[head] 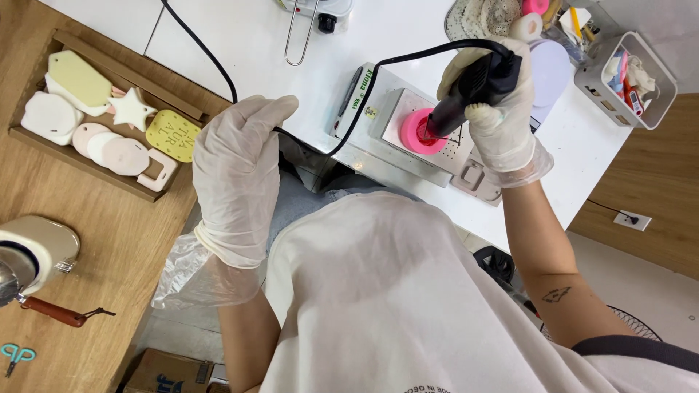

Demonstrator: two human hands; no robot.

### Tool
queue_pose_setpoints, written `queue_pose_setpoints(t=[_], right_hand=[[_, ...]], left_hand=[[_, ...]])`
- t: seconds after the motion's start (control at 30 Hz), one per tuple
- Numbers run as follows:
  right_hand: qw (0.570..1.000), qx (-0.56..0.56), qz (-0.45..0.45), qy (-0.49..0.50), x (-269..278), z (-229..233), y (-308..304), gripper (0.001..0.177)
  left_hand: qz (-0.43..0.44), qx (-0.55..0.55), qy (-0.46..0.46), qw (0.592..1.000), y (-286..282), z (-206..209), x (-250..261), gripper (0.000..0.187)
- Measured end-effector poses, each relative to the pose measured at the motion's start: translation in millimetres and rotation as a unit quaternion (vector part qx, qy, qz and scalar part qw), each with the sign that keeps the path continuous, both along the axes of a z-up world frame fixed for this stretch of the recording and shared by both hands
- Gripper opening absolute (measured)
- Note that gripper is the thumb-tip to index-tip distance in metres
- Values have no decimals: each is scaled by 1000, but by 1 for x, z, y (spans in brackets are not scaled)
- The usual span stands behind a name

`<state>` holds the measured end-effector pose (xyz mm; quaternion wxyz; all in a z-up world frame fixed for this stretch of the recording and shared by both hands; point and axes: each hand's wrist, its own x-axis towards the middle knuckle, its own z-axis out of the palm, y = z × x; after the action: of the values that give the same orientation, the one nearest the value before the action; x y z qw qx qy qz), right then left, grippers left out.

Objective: Making a decorative candle by melting wax, prepping molds, and pouring.

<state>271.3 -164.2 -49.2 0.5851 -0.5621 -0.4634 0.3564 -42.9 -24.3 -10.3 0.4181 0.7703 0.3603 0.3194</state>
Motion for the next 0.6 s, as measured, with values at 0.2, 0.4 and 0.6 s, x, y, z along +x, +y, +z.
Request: queue_pose_setpoints(t=[0.2,0.4,0.6], right_hand=[[998,-44,34,22,-2,1,7,78],[996,-56,45,52,-3,5,12,75],[995,-61,50,68,-2,2,11,73]], left_hand=[[-1,0,-1,1000,4,-1,-6,46],[-9,-174,-96,980,9,-3,-5,42],[-5,-193,-106,975,7,-4,-3,37]])
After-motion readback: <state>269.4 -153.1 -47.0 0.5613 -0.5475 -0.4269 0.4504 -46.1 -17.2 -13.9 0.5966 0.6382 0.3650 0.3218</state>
